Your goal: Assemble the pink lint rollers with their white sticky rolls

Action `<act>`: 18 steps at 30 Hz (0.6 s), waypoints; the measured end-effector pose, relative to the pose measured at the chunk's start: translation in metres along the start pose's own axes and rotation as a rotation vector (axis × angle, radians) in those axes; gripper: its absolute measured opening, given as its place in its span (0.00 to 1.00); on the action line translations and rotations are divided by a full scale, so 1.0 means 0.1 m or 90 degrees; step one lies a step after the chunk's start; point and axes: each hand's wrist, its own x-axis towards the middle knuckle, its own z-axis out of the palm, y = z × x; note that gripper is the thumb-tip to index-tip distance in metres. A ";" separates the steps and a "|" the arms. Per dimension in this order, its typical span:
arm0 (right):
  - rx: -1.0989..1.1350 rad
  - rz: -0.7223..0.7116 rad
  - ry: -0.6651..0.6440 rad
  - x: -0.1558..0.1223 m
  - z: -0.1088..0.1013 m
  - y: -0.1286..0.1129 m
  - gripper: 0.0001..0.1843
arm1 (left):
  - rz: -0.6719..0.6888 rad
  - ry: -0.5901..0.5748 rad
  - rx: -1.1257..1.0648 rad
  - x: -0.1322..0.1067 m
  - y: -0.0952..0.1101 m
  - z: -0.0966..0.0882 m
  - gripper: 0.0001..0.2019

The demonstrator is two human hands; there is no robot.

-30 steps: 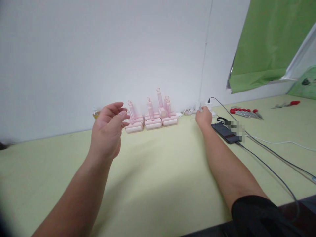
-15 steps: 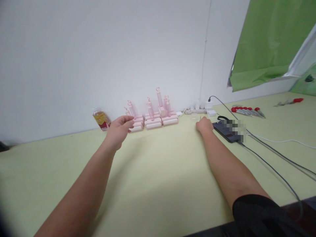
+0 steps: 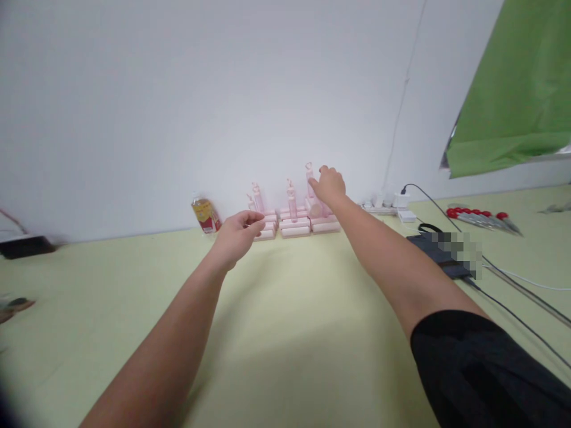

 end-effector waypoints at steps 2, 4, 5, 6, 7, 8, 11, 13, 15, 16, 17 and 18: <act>-0.020 0.007 -0.004 0.23 0.07 -0.15 0.34 | 0.006 -0.002 -0.003 0.00 0.00 -0.08 0.13; -0.038 0.012 -0.019 0.39 0.15 -0.25 0.33 | 0.022 -0.003 -0.010 0.01 -0.01 -0.16 0.13; -0.044 0.014 -0.031 0.44 0.20 -0.29 0.30 | 0.031 -0.004 -0.016 0.01 -0.02 -0.20 0.13; -0.049 0.016 -0.043 0.48 0.24 -0.31 0.27 | 0.040 -0.005 -0.023 0.01 -0.04 -0.23 0.13; -0.052 0.019 -0.053 0.50 0.28 -0.33 0.24 | 0.047 -0.005 -0.030 0.02 -0.05 -0.26 0.13; -0.054 0.021 -0.062 0.52 0.32 -0.34 0.22 | 0.051 -0.004 -0.035 0.02 -0.06 -0.29 0.14; -0.044 0.020 -0.070 0.52 0.35 -0.38 0.19 | 0.048 0.004 -0.041 0.04 -0.08 -0.36 0.14; -0.033 0.013 -0.056 0.53 0.28 -0.42 0.17 | 0.042 0.007 -0.045 0.05 -0.08 -0.39 0.13; -0.024 0.004 -0.022 0.54 0.13 -0.47 0.16 | 0.035 0.013 -0.050 0.04 -0.06 -0.43 0.13; -0.020 -0.004 0.001 0.54 0.03 -0.49 0.17 | 0.034 0.018 -0.051 0.03 -0.05 -0.45 0.13; -0.015 -0.013 0.023 0.53 -0.09 -0.51 0.17 | 0.035 0.024 -0.052 0.02 -0.04 -0.47 0.13; -0.011 -0.024 0.044 0.51 -0.22 -0.53 0.18 | 0.038 0.030 -0.054 0.01 -0.02 -0.48 0.13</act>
